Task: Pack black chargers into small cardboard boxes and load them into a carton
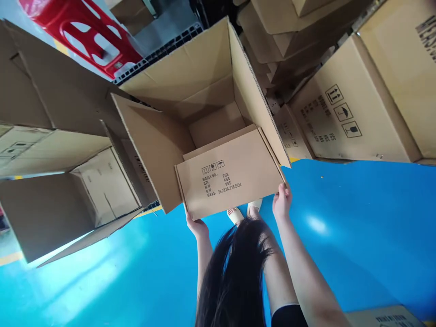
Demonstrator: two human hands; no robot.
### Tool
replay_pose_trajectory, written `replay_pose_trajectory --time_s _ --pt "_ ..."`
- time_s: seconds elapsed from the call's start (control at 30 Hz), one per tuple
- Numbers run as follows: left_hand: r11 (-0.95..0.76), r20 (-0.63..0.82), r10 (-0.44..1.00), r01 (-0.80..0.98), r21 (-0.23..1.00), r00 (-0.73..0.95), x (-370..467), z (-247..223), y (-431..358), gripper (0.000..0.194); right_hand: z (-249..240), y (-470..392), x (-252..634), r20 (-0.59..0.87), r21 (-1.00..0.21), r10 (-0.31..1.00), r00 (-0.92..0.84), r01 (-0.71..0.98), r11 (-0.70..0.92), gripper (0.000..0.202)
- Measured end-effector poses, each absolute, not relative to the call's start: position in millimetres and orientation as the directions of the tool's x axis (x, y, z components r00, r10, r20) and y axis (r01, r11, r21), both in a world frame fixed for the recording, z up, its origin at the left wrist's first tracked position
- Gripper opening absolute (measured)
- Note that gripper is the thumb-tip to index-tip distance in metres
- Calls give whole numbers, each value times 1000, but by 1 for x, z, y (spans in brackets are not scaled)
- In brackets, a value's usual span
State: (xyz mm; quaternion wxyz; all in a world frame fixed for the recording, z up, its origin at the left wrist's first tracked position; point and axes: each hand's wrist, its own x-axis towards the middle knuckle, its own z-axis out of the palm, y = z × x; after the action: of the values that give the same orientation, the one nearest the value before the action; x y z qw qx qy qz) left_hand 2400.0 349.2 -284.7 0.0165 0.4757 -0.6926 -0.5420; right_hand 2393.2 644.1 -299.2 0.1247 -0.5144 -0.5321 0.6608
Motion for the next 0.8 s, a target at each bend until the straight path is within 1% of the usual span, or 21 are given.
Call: replay_pose_trajectory --time_s 0.07,0.13,0.17,0.23,0.3,0.43,0.53,0.63,0.73,0.8 --pt "-61 -465 -732 -631 773 -499 2398 -259 348 51 -274 649 2394 -468 -845 759 -453 481 -234 49" --pt "-57 -445 -784 -664 745 -432 2397 -232 348 42 -246 654 2395 -401 -811 794 -457 580 -76 47" --pt "-51 -443 -801 -692 720 -402 2397 -219 348 38 -233 656 2395 -384 -781 806 -450 624 -24 47" --pt "-53 -460 -813 -741 670 -358 2399 -196 351 31 -210 658 2395 -375 -726 828 -416 688 17 47" --pt "-60 -483 -812 -776 628 -328 2400 -178 354 29 -192 660 2396 -382 -686 846 -373 728 11 47" --pt "-29 -531 -786 -839 543 -316 2397 -157 353 35 -174 669 2395 -382 -592 856 -349 803 64 47" --pt "88 -583 -739 -905 415 -339 2385 -149 346 43 -168 676 2390 -371 -510 857 -357 850 134 46" --pt "216 -622 -693 -928 303 -365 2369 -144 342 44 -164 679 2378 -356 -429 860 -365 882 197 47" --pt "302 -634 -654 -911 282 -413 2356 -144 344 48 -160 679 2361 -364 -334 842 -397 900 280 51" --pt "356 -597 -658 -888 290 -459 2350 -144 347 52 -160 679 2352 -336 -301 820 -463 878 372 53"
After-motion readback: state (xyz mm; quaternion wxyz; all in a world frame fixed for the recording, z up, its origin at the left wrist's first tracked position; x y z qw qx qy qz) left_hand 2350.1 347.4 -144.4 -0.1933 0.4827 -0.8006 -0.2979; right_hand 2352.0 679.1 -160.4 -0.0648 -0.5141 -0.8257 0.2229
